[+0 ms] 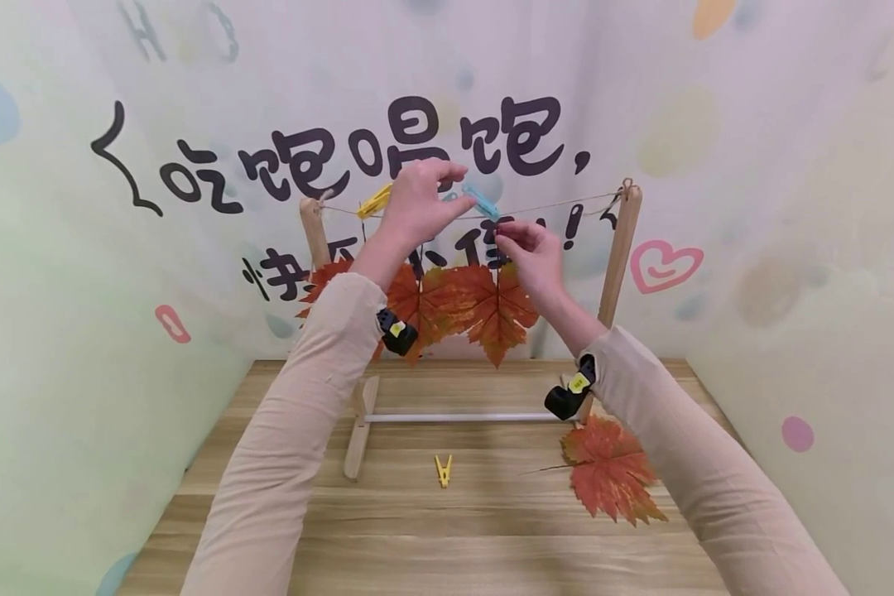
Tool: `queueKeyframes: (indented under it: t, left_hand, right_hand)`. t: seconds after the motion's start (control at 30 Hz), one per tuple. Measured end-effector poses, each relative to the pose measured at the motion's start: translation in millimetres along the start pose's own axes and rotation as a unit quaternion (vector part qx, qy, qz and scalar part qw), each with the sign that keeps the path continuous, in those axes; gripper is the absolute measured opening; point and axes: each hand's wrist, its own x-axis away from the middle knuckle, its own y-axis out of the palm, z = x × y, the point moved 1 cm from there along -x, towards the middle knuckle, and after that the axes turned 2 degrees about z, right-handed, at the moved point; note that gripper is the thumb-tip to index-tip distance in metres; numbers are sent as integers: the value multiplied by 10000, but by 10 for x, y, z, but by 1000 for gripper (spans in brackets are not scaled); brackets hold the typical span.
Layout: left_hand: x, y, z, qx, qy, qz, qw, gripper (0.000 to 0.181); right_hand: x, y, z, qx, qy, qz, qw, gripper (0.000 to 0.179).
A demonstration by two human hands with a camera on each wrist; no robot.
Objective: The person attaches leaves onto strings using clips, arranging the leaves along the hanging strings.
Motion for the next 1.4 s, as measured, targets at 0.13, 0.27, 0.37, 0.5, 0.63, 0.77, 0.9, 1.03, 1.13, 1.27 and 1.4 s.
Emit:
queueKeyframes:
  t: [0.13,0.27,0.37,0.5,0.63,0.77,0.9,1.03,1.13,1.27,1.4]
  left_hand:
    - [26,-28,19,133,274,255,9992,33]
    - [57,-72,51,493,375,371,9974,30]
    - [90,-103,78,648,334,293,9969,30]
    - [135,-122,99,919,337,262,9949,30]
    - [193,-129,102,1278,395,334,9904,29]
    - [314,-99,85,1300,559,260,9896,28]
    - [482,-16,41,1060,1011,212,9890,27]
    - [652,83,-32,751,1450,190,9864,26]
    - [754,145,-93,621,1579,170,9854,25]
    - [882,217,-177,636,1554,94,9858,24]
    - [1020,311,-268,732,1491,-73,9861,24]
  right_hand:
    - [26,-53,-7,92,-82,-31,9999,26]
    - [67,-141,-16,223,-106,-109,9996,28]
    - [105,-215,-20,417,-39,-144,9990,28]
    - [150,-313,-12,621,-65,-241,9978,27]
    - [204,-404,21,720,-207,-447,9962,28]
    - [302,-489,75,902,-202,-779,9927,29]
    - [408,-583,161,1202,-122,-1113,9864,30]
    - [516,-676,244,1485,-5,-1374,9793,32]
    - [592,-740,298,1630,34,-1482,9754,32]
    - [678,-811,380,1794,38,-1555,9714,31]
    - [757,-879,486,1909,95,-1668,9673,31]
